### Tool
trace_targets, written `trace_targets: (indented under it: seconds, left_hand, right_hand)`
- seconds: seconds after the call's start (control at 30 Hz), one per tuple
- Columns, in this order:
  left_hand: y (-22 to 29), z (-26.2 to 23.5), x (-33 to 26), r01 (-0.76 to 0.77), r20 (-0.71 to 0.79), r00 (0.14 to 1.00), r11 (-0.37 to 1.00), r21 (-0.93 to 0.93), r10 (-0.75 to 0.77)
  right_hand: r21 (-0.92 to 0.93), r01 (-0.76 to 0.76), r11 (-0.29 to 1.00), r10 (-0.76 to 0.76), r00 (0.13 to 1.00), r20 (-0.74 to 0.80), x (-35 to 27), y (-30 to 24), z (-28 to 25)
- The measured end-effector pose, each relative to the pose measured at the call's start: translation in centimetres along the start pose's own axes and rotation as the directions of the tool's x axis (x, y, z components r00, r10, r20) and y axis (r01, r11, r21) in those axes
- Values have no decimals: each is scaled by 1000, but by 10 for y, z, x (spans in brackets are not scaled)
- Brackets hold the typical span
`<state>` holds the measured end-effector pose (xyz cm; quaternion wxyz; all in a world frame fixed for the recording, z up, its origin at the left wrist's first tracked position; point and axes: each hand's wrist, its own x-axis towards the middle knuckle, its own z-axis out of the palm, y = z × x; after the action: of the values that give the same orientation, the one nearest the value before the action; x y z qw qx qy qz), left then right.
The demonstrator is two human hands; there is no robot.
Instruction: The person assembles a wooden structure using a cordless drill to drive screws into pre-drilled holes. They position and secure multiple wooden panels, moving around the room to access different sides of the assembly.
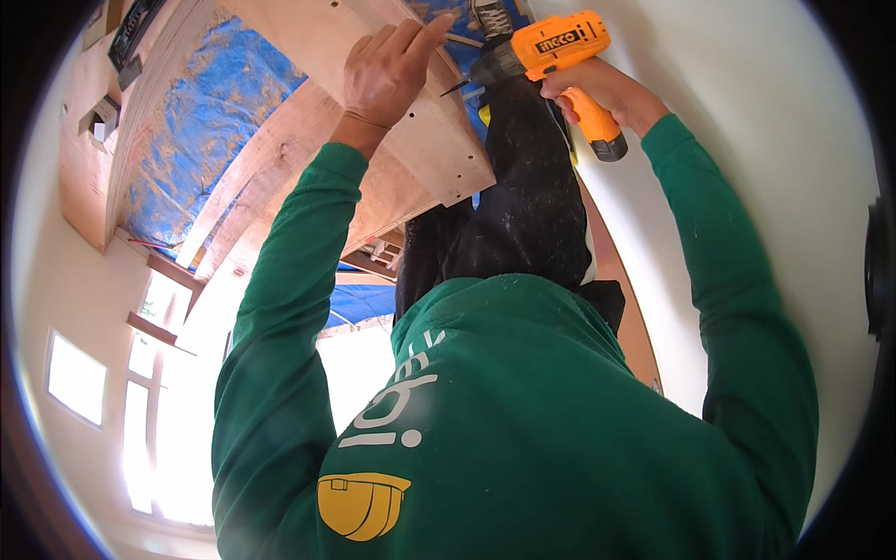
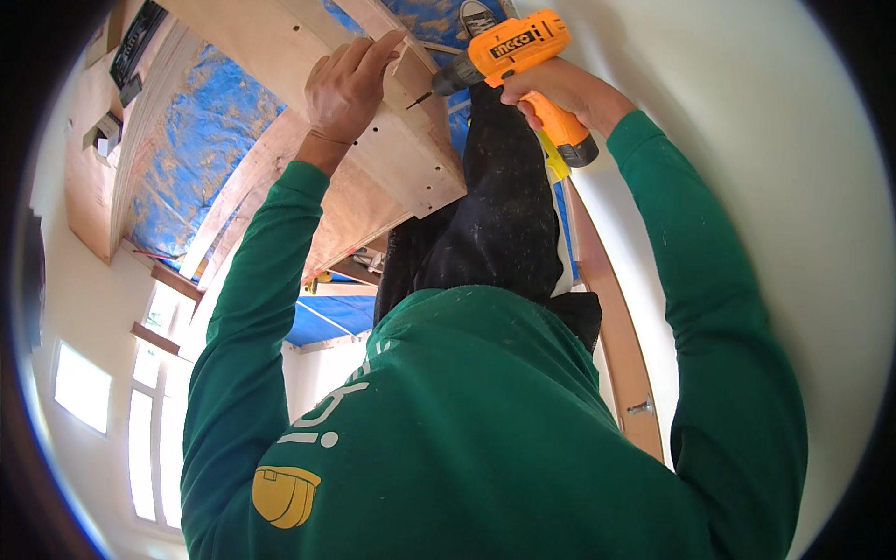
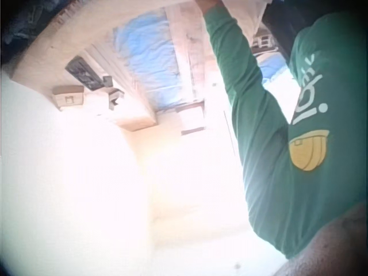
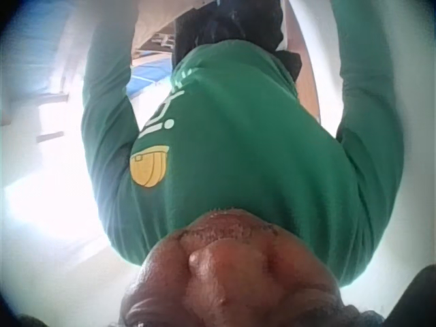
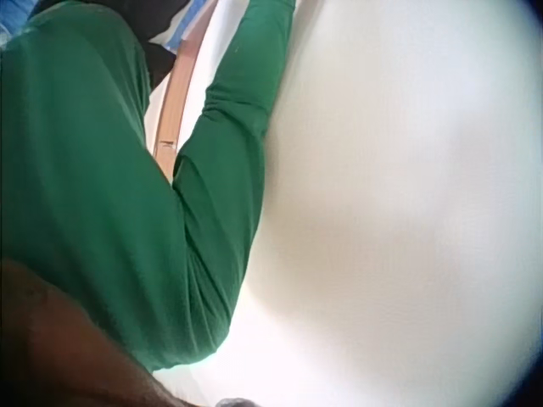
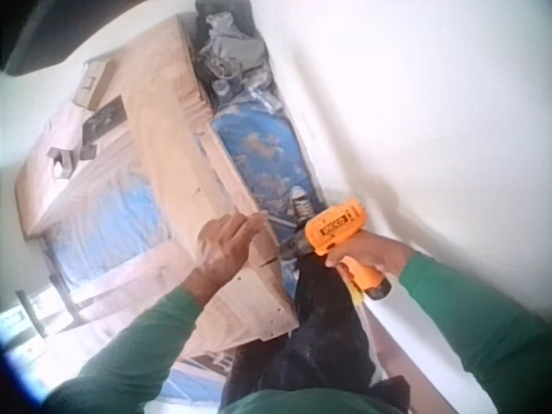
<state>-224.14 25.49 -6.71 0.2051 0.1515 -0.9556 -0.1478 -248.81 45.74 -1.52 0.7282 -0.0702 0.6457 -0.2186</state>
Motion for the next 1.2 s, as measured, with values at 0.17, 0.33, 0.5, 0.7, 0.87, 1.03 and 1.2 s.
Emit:
trace_targets:
  seconds: [0.17, 0.33, 0.5, 0.7, 0.87, 1.03, 1.2]
  left_hand:
    - [8, -8, 8, -21, -58, 998, 999, 38, 23]
    - [6, -19, 22, -28, 22, 999, 998, -63, 30]
    - [10, -24, 33, -42, 4, 999, 996, -81, 43]
    - [10, -32, 40, -20, 85, 996, 999, -32, 22]
    - [12, -28, 45, -15, 11, 1000, 999, -51, 16]
    - [13, -27, 38, 21, 104, 995, 999, -50, -15]
    - [17, -28, 27, 64, 95, 993, 998, -3, -63]
  right_hand:
    - [34, -3, 999, 3, 1000, 15, -4, -1, 4]
    - [88, -28, 996, 28, 1000, 1, -8, 0, 7]
    - [70, -14, 997, 14, 1000, 8, -8, 0, 6]
    - [79, -15, 997, 15, 1000, 10, -11, 2, 9]
    - [83, 23, 996, -27, 999, 44, -10, 0, 7]
    - [36, 43, 998, -44, 998, 38, -9, -2, 9]
    - [40, 64, 997, -67, 994, 88, -14, -3, 13]
